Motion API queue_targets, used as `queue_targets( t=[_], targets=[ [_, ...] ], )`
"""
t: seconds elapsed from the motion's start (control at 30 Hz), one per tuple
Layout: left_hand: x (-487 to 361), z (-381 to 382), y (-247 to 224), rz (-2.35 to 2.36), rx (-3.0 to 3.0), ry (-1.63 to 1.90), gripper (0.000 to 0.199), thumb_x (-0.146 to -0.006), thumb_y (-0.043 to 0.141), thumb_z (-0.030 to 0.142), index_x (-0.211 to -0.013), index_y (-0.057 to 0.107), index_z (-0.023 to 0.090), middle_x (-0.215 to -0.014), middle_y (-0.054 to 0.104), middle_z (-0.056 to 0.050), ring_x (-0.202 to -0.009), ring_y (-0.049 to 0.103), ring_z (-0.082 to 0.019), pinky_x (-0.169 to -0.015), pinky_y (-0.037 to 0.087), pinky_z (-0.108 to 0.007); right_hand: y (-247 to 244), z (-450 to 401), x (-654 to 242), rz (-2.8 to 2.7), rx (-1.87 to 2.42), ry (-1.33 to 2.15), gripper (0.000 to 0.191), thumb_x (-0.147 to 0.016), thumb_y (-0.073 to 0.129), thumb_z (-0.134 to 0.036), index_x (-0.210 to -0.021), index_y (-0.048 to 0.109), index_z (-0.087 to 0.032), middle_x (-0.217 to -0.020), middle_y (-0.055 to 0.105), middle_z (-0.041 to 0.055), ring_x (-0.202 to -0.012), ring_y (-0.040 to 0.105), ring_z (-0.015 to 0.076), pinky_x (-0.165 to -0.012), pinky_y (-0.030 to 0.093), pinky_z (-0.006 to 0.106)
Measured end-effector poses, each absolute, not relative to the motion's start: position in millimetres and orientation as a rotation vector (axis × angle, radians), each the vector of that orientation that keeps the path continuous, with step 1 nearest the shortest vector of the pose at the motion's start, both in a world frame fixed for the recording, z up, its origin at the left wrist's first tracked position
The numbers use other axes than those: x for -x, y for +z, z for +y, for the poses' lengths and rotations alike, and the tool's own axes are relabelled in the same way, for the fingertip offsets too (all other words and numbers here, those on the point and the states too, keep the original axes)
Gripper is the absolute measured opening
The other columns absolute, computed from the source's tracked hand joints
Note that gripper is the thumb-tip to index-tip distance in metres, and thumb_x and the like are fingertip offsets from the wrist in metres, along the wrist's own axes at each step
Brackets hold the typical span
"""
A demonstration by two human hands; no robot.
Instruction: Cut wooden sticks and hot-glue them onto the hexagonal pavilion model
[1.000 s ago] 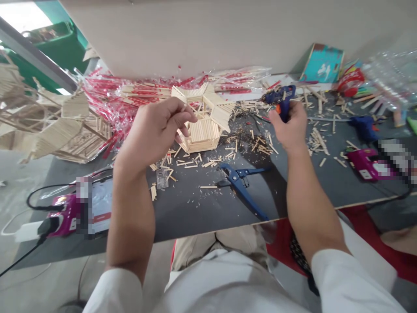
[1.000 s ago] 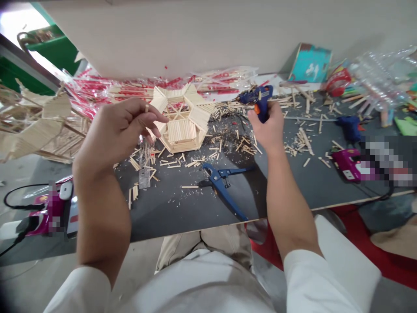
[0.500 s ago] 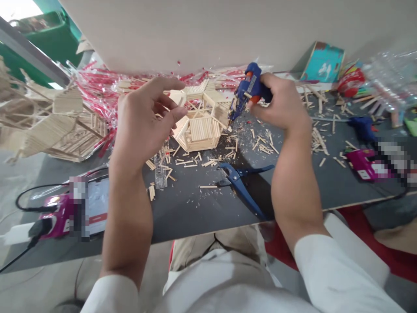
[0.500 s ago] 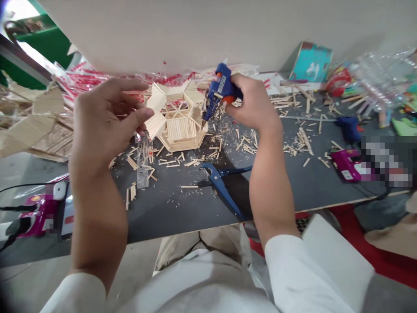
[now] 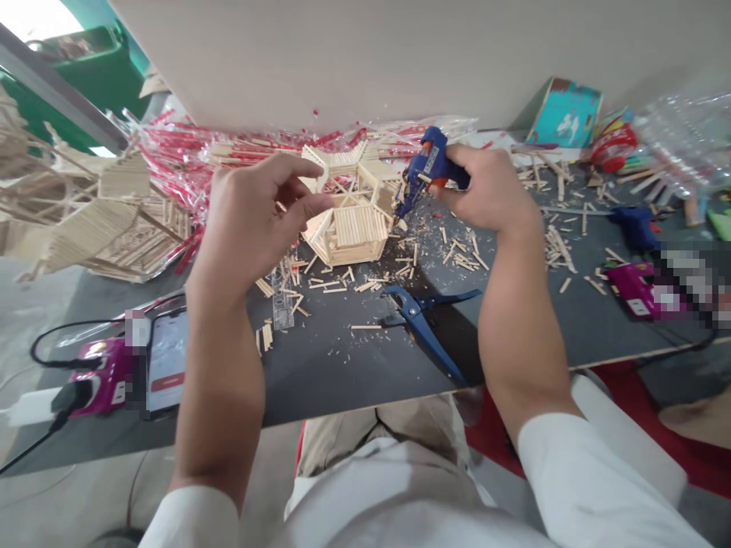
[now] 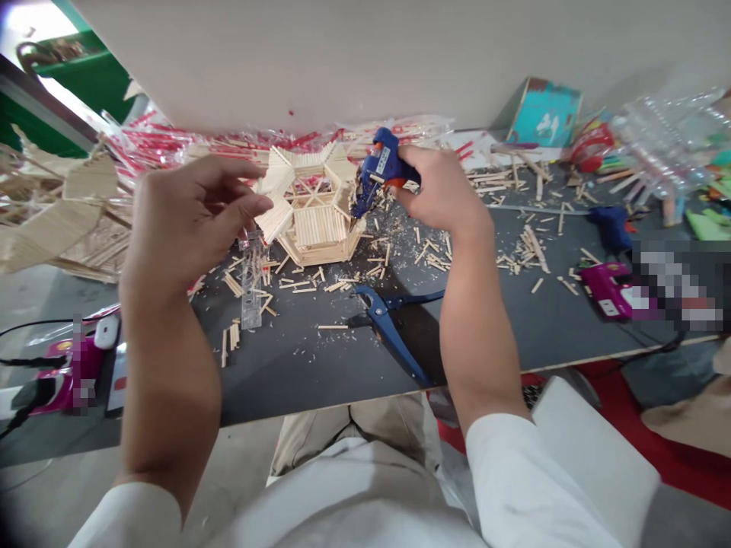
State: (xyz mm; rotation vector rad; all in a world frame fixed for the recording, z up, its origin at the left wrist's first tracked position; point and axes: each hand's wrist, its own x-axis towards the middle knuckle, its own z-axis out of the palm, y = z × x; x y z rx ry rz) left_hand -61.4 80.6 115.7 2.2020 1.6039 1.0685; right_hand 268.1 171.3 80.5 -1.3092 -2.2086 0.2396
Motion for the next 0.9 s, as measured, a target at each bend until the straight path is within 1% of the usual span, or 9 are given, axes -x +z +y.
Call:
queue_targets(
  t=[0.07,0.2,0.3,0.43,0.5,0.6,0.73,0.9],
  targets=[
    [58.9,82.4,113.7,1.606,-2.231,1.0,0.037,-0.093,0.073,0.053,-0.119,0.076,0.027,-0.087,0.078,0.002,-0.079,0.071,-0.019,-0.085,0.057,-0.039,80.7,169.6,-268.1,-2.221,1.35,0.247,0.021,-0.087,0.071,-0.039,-0.107,0.072,-0.032,-0.108,0.079,0.0063,-0.099,0.071,0.0355,-0.086,0.056,0.05],
    [53.0,85.2,109.6,1.59,-2.283,0.899,0.036,-0.093,0.072,0.055,-0.115,0.076,0.027,-0.08,0.076,0.001,-0.075,0.07,-0.019,-0.08,0.056,-0.039,80.6,167.5,-268.7,-2.236,1.403,0.265,0.027,-0.088,0.07,-0.046,-0.114,0.073,-0.037,-0.112,0.079,0.0035,-0.101,0.071,0.0359,-0.09,0.057,0.053],
    [50.5,87.5,106.3,1.582,-2.31,0.889,0.034,-0.093,0.072,0.054,-0.112,0.076,0.027,-0.078,0.075,0.0,-0.074,0.07,-0.019,-0.079,0.056,-0.038,80.2,168.0,-269.5,-2.241,1.396,0.261,0.029,-0.087,0.07,-0.043,-0.115,0.073,-0.037,-0.113,0.079,0.0027,-0.102,0.071,0.0356,-0.09,0.057,0.052],
    [49.3,89.7,104.5,1.574,-2.303,0.855,0.032,-0.094,0.07,0.052,-0.112,0.075,0.026,-0.077,0.074,-0.001,-0.077,0.071,-0.021,-0.077,0.056,-0.036,82.0,167.5,-269.7,-2.252,1.335,0.255,0.025,-0.087,0.069,-0.038,-0.111,0.073,-0.035,-0.109,0.079,0.0029,-0.098,0.071,0.0327,-0.087,0.055,0.048],
    [48.6,90.3,104.7,1.562,-2.298,0.838,0.031,-0.094,0.07,0.05,-0.113,0.075,0.026,-0.077,0.074,-0.001,-0.077,0.071,-0.021,-0.077,0.056,-0.036,83.7,166.4,-269.4,-2.258,1.341,0.24,0.022,-0.087,0.069,-0.039,-0.109,0.072,-0.035,-0.106,0.078,0.0034,-0.094,0.069,0.0317,-0.085,0.054,0.047],
    [47.1,91.0,104.8,1.566,-2.304,0.822,0.033,-0.093,0.07,0.051,-0.112,0.076,0.025,-0.077,0.075,-0.001,-0.077,0.07,-0.021,-0.078,0.056,-0.036,85.4,165.4,-269.4,-2.267,1.367,0.209,0.02,-0.089,0.068,-0.043,-0.107,0.072,-0.036,-0.104,0.077,0.0038,-0.091,0.066,0.0313,-0.083,0.052,0.046],
    [45.9,92.1,103.5,1.565,-2.324,0.829,0.036,-0.092,0.07,0.054,-0.11,0.077,0.024,-0.078,0.076,-0.002,-0.075,0.07,-0.02,-0.078,0.056,-0.035,85.5,165.8,-270.1,-2.252,1.403,0.183,0.022,-0.087,0.07,-0.051,-0.102,0.072,-0.036,-0.101,0.077,0.0042,-0.09,0.066,0.034,-0.08,0.052,0.047],
    [47.8,93.2,101.8,1.577,-2.335,0.815,0.036,-0.093,0.07,0.055,-0.11,0.077,0.024,-0.077,0.075,-0.002,-0.074,0.07,-0.02,-0.079,0.056,-0.036,88.6,163.7,-269.5,-2.249,1.393,0.189,0.02,-0.087,0.069,-0.05,-0.1,0.072,-0.035,-0.095,0.076,0.0045,-0.083,0.065,0.0314,-0.078,0.052,0.047]
  ],
)
